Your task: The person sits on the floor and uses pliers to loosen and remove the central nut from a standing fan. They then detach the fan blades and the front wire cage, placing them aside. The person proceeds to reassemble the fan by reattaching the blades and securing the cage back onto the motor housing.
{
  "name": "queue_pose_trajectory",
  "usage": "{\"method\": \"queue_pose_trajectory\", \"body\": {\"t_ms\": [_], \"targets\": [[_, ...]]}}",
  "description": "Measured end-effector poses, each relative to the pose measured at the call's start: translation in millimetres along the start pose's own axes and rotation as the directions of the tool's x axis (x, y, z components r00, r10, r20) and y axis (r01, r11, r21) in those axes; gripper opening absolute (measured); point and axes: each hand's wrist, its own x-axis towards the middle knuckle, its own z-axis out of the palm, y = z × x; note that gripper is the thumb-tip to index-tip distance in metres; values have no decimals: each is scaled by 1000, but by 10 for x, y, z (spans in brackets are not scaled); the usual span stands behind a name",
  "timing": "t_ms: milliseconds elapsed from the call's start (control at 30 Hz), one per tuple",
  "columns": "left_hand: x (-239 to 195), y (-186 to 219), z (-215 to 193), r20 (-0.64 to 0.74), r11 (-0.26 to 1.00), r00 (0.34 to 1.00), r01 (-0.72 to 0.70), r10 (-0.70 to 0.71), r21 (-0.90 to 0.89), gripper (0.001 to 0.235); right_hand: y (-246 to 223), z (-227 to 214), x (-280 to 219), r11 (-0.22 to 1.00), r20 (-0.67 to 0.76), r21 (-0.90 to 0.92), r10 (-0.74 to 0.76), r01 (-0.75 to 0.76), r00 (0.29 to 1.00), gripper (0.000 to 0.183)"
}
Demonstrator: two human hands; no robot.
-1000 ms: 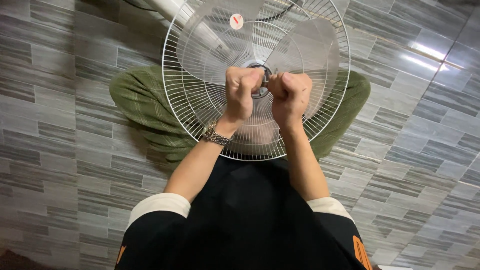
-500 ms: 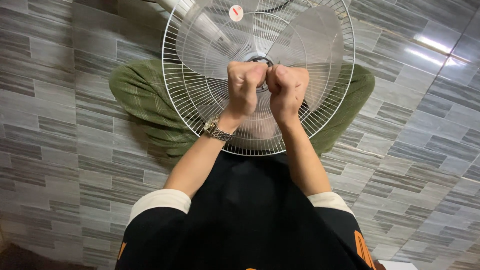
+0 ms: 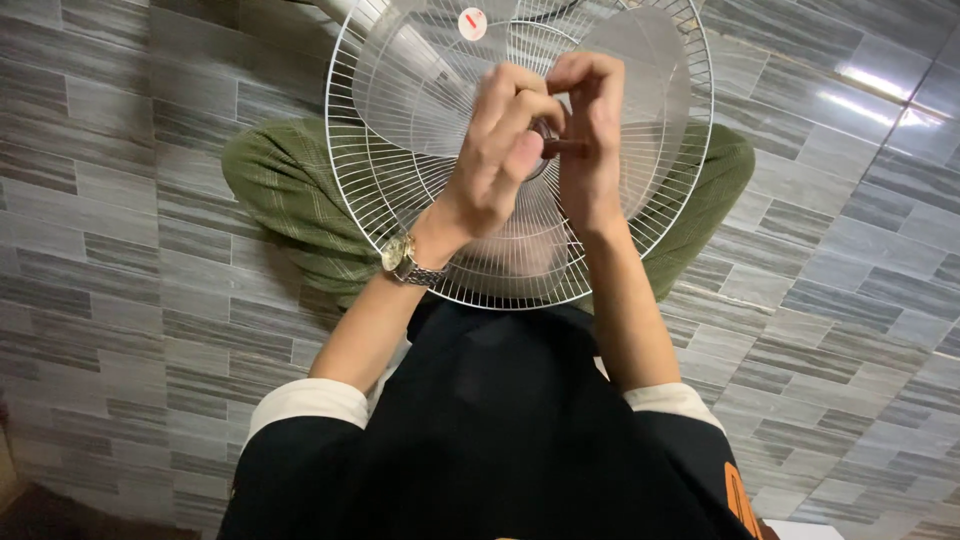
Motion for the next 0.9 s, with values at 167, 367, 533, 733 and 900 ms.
{"method": "queue_pose_trajectory", "body": {"t_ms": [167,367,533,733,900], "targets": [[-17,-106,-47,12,953,1000,-2,-1,304,45,-84,-165,4,978,209,-161,162,-130,964,92],[159,-119,-249,131,800,990,-120,52,588,67,-149,-374,123,899,431,-422,313,-117,847,36],[304,-76,-361,279,767,952,-272,127,580,51,192,-543,238,965,703,-264,193,-1,684,69],[160,30,-444,135,866,976,-212,169,453,48,-223,-261,252,936,606,-327,102,131,789,36],[-125,-36,-418,91,827,977,-213,194,520,49,-415,-149,111,850,542,-468,61,241,838,24]]}}
